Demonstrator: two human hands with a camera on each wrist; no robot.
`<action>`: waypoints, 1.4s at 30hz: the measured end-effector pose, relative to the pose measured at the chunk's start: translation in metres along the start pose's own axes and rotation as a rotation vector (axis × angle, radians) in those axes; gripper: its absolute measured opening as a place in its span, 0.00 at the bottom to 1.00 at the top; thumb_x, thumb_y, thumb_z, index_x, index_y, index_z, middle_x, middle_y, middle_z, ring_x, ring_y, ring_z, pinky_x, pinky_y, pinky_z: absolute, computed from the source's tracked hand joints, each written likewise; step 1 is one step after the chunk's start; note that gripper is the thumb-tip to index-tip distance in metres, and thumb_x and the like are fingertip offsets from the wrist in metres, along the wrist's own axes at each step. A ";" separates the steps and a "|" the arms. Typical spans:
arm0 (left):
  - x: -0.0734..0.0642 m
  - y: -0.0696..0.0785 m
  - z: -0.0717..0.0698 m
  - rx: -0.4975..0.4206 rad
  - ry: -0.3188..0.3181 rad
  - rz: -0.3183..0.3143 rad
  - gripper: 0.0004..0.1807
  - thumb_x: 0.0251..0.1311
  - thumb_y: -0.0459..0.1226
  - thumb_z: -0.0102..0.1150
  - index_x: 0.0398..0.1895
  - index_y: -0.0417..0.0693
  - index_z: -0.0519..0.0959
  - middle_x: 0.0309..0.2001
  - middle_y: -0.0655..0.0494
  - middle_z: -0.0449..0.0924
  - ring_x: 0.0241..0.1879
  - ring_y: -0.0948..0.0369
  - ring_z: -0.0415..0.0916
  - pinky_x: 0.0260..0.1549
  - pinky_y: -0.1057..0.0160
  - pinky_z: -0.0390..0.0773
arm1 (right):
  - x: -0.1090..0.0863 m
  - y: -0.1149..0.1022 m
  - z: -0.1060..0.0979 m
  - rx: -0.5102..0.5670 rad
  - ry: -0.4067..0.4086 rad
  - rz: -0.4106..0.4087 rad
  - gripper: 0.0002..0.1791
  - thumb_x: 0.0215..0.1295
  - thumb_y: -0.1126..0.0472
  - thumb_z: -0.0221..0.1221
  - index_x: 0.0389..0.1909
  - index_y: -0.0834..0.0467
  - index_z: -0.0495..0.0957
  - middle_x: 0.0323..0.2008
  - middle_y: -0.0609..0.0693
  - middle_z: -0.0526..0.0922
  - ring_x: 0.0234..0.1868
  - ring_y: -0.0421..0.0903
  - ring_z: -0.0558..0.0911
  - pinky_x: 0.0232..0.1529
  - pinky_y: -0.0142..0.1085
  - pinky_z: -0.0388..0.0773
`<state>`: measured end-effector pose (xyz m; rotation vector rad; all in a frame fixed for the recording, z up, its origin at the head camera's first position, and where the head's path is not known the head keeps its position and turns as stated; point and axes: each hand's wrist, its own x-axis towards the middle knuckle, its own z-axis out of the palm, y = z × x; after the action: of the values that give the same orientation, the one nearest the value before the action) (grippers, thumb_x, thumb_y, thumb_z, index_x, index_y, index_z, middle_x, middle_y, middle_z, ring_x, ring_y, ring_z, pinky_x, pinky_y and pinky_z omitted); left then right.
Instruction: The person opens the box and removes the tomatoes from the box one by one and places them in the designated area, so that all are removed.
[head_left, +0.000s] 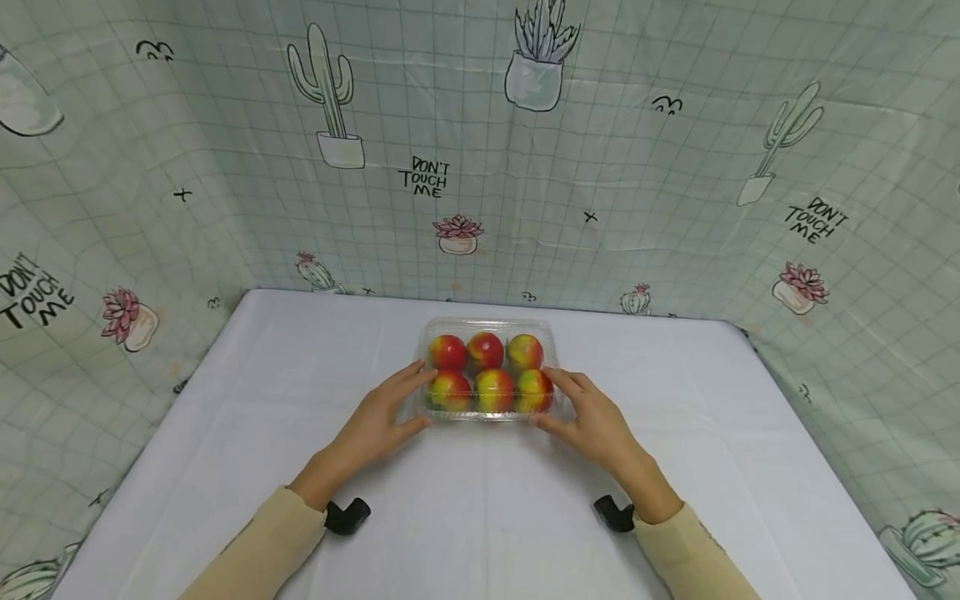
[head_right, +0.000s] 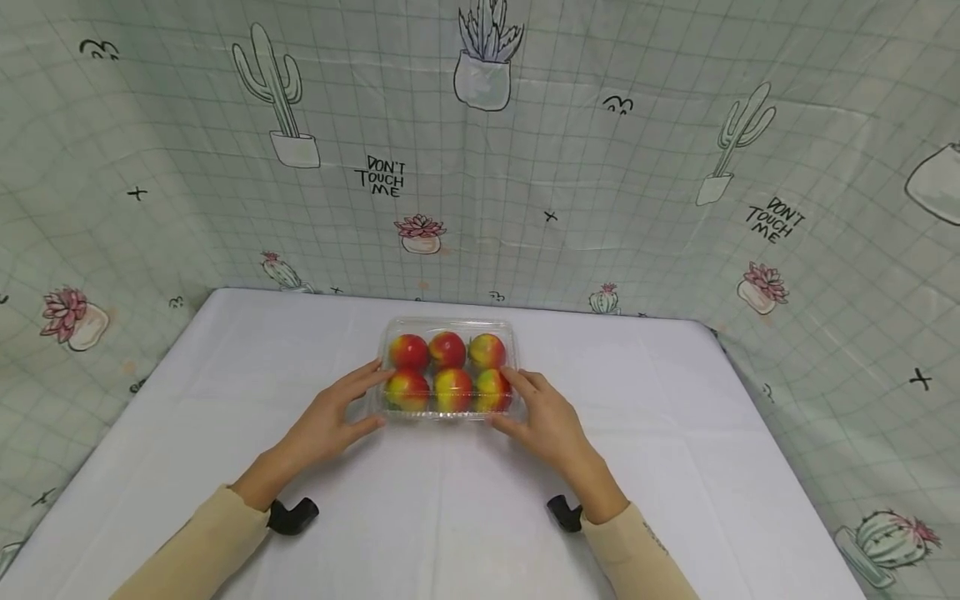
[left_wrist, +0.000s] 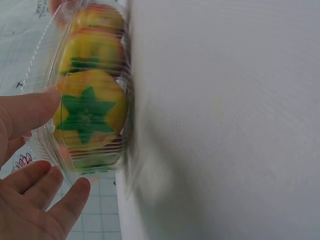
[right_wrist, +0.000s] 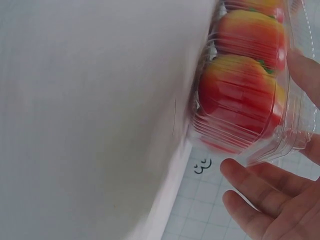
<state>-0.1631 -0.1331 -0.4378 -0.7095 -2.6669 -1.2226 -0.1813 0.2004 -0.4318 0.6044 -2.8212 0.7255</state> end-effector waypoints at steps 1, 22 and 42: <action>0.000 0.000 -0.001 0.000 0.000 -0.003 0.37 0.53 0.34 0.69 0.68 0.51 0.67 0.71 0.47 0.57 0.68 0.46 0.57 0.61 0.44 0.64 | 0.001 -0.001 0.000 0.002 0.001 -0.004 0.43 0.51 0.36 0.66 0.67 0.49 0.66 0.58 0.56 0.73 0.55 0.56 0.76 0.52 0.53 0.75; -0.013 -0.002 -0.007 0.007 0.009 -0.007 0.37 0.53 0.33 0.68 0.69 0.51 0.66 0.71 0.46 0.57 0.68 0.45 0.57 0.60 0.43 0.65 | -0.003 -0.008 0.010 0.009 0.005 -0.016 0.43 0.52 0.35 0.64 0.68 0.48 0.66 0.57 0.55 0.73 0.54 0.55 0.77 0.51 0.52 0.76; -0.017 -0.003 -0.008 -0.016 0.009 -0.020 0.37 0.53 0.33 0.68 0.69 0.52 0.66 0.71 0.46 0.56 0.69 0.45 0.56 0.60 0.43 0.64 | -0.004 -0.012 0.009 -0.028 0.019 -0.047 0.43 0.51 0.37 0.66 0.67 0.50 0.67 0.56 0.56 0.74 0.53 0.55 0.78 0.49 0.52 0.77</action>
<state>-0.1507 -0.1469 -0.4396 -0.6792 -2.6666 -1.2506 -0.1730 0.1874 -0.4357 0.6526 -2.7850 0.6788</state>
